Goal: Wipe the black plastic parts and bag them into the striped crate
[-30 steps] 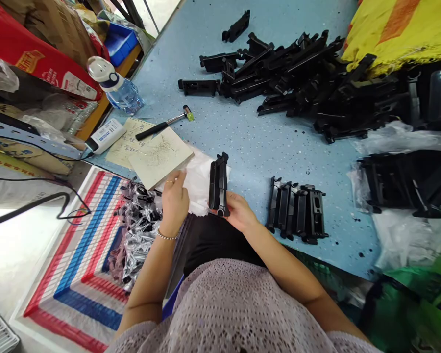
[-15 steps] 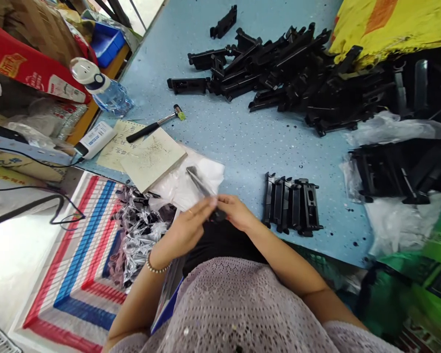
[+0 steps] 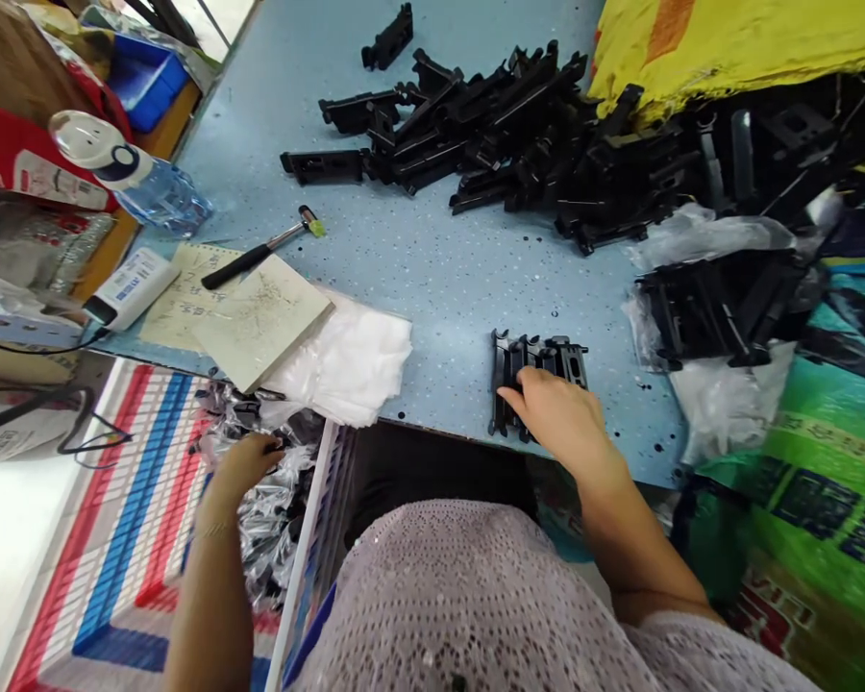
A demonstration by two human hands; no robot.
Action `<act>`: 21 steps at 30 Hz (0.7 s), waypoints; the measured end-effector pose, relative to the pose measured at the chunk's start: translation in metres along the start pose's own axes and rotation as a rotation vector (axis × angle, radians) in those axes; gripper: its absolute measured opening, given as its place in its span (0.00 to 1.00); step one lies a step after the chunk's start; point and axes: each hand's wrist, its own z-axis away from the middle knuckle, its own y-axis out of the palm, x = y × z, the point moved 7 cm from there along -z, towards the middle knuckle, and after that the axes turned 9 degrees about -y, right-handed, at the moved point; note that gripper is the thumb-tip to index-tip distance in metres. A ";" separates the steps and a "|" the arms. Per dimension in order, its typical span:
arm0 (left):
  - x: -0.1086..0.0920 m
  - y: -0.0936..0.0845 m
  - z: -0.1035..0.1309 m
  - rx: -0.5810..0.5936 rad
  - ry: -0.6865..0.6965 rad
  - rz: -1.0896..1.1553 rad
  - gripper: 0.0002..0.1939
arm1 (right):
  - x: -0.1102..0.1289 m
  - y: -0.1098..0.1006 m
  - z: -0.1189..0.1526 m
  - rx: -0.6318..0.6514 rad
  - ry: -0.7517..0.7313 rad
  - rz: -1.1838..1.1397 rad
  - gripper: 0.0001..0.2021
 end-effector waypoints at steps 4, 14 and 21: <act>0.002 0.023 -0.040 0.003 -0.095 -0.003 0.09 | 0.000 0.009 -0.002 -0.057 -0.125 0.126 0.11; -0.187 -0.056 0.043 -0.302 0.458 0.521 0.13 | 0.029 0.029 -0.012 -0.075 -0.195 -0.113 0.15; -0.210 -0.056 -0.005 -0.287 0.498 0.561 0.10 | 0.012 0.039 -0.026 -0.070 -0.148 -0.755 0.15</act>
